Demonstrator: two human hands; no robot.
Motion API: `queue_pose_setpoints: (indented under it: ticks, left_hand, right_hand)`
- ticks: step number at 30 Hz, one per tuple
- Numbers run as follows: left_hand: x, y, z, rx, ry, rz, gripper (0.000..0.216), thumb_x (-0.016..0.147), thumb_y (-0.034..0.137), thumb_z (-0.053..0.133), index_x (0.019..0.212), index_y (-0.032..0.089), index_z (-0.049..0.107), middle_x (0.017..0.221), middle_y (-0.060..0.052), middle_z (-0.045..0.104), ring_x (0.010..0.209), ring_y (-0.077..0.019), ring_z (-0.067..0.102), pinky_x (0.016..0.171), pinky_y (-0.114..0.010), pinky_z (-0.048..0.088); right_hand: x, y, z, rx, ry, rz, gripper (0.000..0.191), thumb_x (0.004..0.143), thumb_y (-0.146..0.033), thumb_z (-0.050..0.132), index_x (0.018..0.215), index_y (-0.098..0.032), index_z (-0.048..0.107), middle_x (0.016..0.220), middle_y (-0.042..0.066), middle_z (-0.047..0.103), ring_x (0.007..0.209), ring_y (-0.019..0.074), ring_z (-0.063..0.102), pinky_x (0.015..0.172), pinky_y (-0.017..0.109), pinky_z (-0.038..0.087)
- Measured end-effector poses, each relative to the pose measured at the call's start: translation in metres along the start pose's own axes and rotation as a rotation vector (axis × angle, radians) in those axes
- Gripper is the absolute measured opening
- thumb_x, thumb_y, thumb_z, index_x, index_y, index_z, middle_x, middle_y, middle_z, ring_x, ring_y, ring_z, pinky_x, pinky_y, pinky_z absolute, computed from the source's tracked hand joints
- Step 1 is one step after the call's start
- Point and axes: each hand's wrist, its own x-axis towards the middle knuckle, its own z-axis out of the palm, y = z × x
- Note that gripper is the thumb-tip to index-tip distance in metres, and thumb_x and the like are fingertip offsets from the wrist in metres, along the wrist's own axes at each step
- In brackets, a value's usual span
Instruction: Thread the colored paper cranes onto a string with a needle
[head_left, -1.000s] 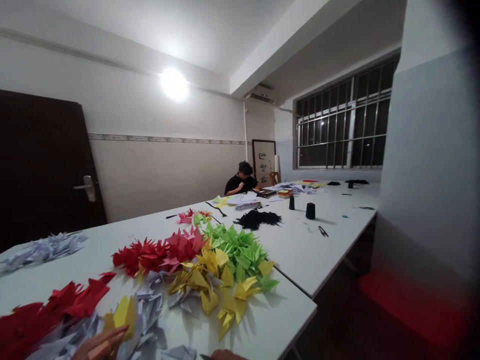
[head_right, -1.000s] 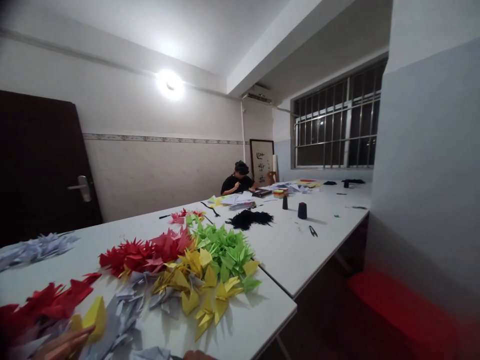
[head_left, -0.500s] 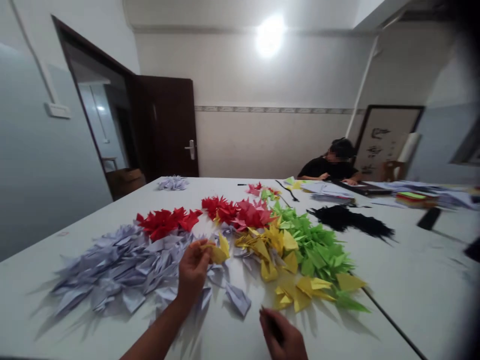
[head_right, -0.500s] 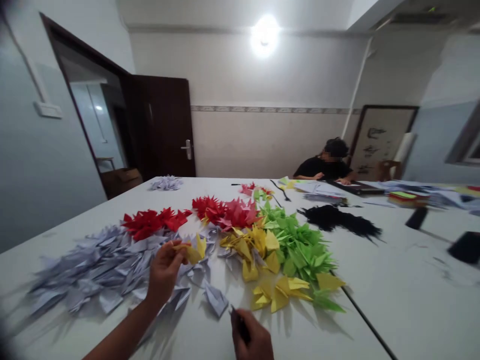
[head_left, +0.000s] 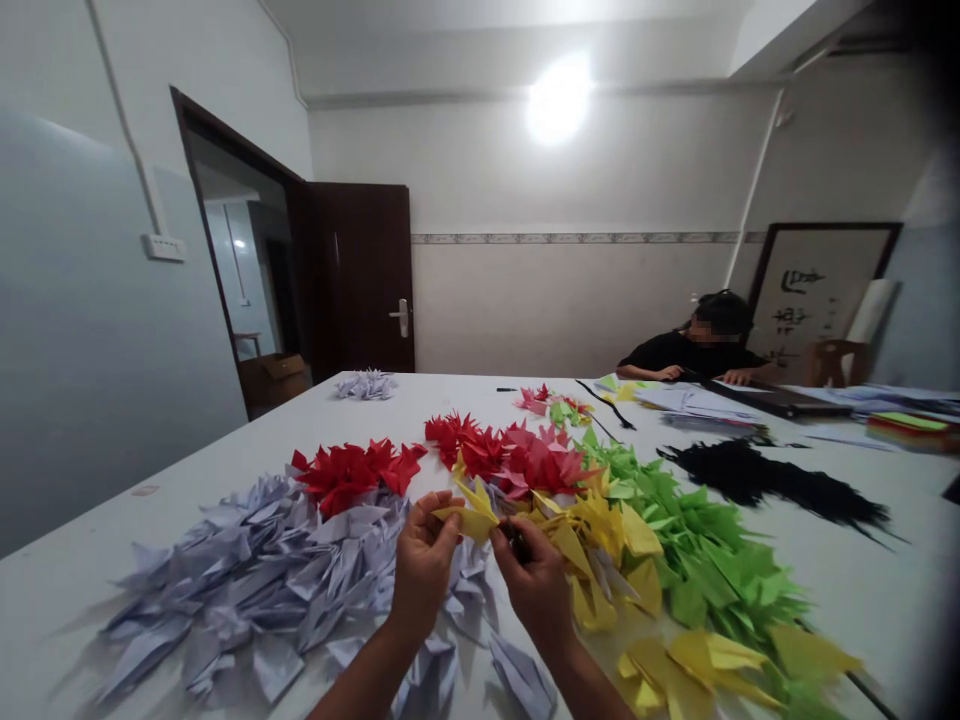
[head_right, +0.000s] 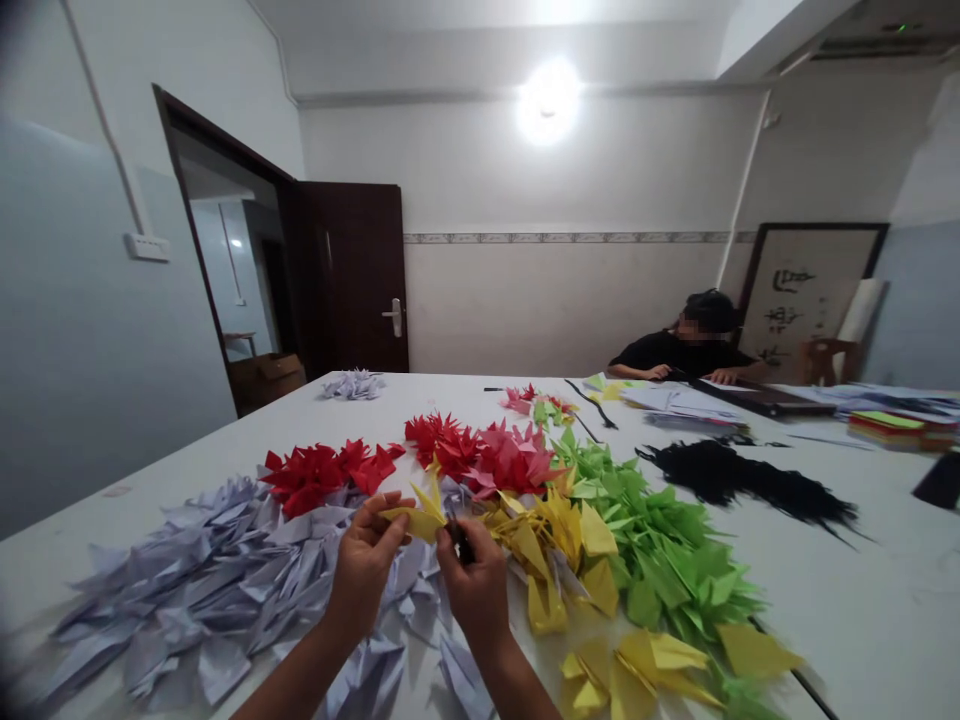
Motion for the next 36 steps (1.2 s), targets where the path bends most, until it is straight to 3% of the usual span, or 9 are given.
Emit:
queue_pose_setpoints:
  ticks: [2,4,7,9,14,23,29,32,36]
  left_hand:
    - [0.004,-0.005,-0.003,0.026,0.000,0.011,0.044,0.059,0.034,0.077,0.096,0.017,0.062,0.108,-0.009,0.062,0.094,-0.0204,0.060,0.072,-0.026,0.050]
    - [0.006,-0.010,-0.006,0.012,-0.041,-0.044,0.048,0.058,0.035,0.079,0.100,0.019,0.062,0.112,-0.009,0.061,0.100,-0.0210,0.058,0.074,-0.026,0.050]
    - [0.010,-0.017,-0.009,-0.004,-0.198,-0.207,0.041,0.058,0.039,0.079,0.088,0.015,0.065,0.086,-0.007,0.068,0.077,-0.0167,0.062,0.063,-0.023,0.049]
    - [0.016,-0.023,-0.012,-0.003,-0.199,-0.254,0.039,0.056,0.041,0.080,0.077,0.013,0.066,0.071,-0.005,0.067,0.065,-0.0138,0.060,0.058,-0.022,0.047]
    - [0.033,-0.034,-0.028,-0.112,-0.055,-0.284,0.039,0.058,0.041,0.080,0.081,0.014,0.065,0.073,-0.002,0.068,0.068,-0.0135,0.064,0.062,-0.021,0.049]
    - [0.025,-0.030,-0.036,0.015,-0.133,-0.221,0.033,0.063,0.037,0.077,0.080,0.012,0.064,0.069,-0.005,0.069,0.064,-0.0151,0.065,0.061,-0.023,0.051]
    - [0.021,-0.030,-0.038,0.201,-0.298,0.009,0.013,0.077,0.027,0.064,0.078,0.014,0.064,0.074,-0.003,0.065,0.066,-0.0136,0.061,0.061,-0.023,0.050]
    - [0.023,-0.032,-0.044,0.372,-0.331,0.296,0.007,0.081,0.018,0.058,0.082,0.016,0.064,0.081,-0.005,0.064,0.077,-0.0150,0.062,0.070,-0.026,0.051]
    - [0.030,-0.034,-0.052,0.534,-0.265,0.704,0.018,0.078,0.006,0.055,0.089,0.018,0.064,0.087,-0.005,0.062,0.084,-0.0151,0.061,0.074,-0.027,0.051]
  right_hand:
    - [0.004,0.010,0.005,0.079,0.040,0.069,0.024,0.078,-0.039,0.058,0.076,-0.015,0.062,0.064,0.001,0.058,0.056,0.0128,0.052,0.053,0.023,0.045]
    - [0.006,0.018,0.010,0.160,0.077,0.127,0.027,0.077,-0.042,0.059,0.075,-0.015,0.061,0.062,0.000,0.056,0.055,0.0124,0.051,0.052,0.023,0.044]
    - [0.003,0.028,0.014,0.209,0.098,0.155,0.031,0.075,-0.045,0.060,0.074,-0.014,0.062,0.063,0.001,0.058,0.057,0.0133,0.053,0.053,0.023,0.046]
    - [-0.001,0.034,0.014,0.171,0.081,0.144,0.032,0.076,-0.045,0.060,0.080,-0.014,0.064,0.067,0.003,0.062,0.058,0.0142,0.056,0.054,0.024,0.047]
    - [-0.011,0.048,0.012,0.020,-0.071,0.075,0.034,0.080,-0.038,0.058,0.104,-0.015,0.064,0.088,0.008,0.069,0.074,0.0183,0.065,0.066,0.027,0.052]
    - [-0.017,0.041,0.011,-0.148,-0.151,-0.020,0.024,0.083,-0.031,0.056,0.099,-0.017,0.069,0.093,0.009,0.072,0.083,0.0200,0.068,0.073,0.029,0.054]
    - [-0.017,0.043,0.010,-0.195,-0.197,-0.025,0.024,0.086,-0.030,0.053,0.099,-0.019,0.070,0.085,0.007,0.073,0.067,0.0164,0.067,0.060,0.024,0.054]
    - [-0.016,0.044,0.010,-0.210,-0.204,-0.062,0.023,0.085,-0.029,0.055,0.101,-0.020,0.069,0.089,0.007,0.073,0.075,0.0177,0.069,0.064,0.024,0.055]
    - [-0.013,0.041,0.004,-0.245,-0.138,-0.132,0.022,0.082,-0.027,0.059,0.099,-0.018,0.070,0.091,0.007,0.073,0.080,0.0192,0.070,0.068,0.025,0.056]
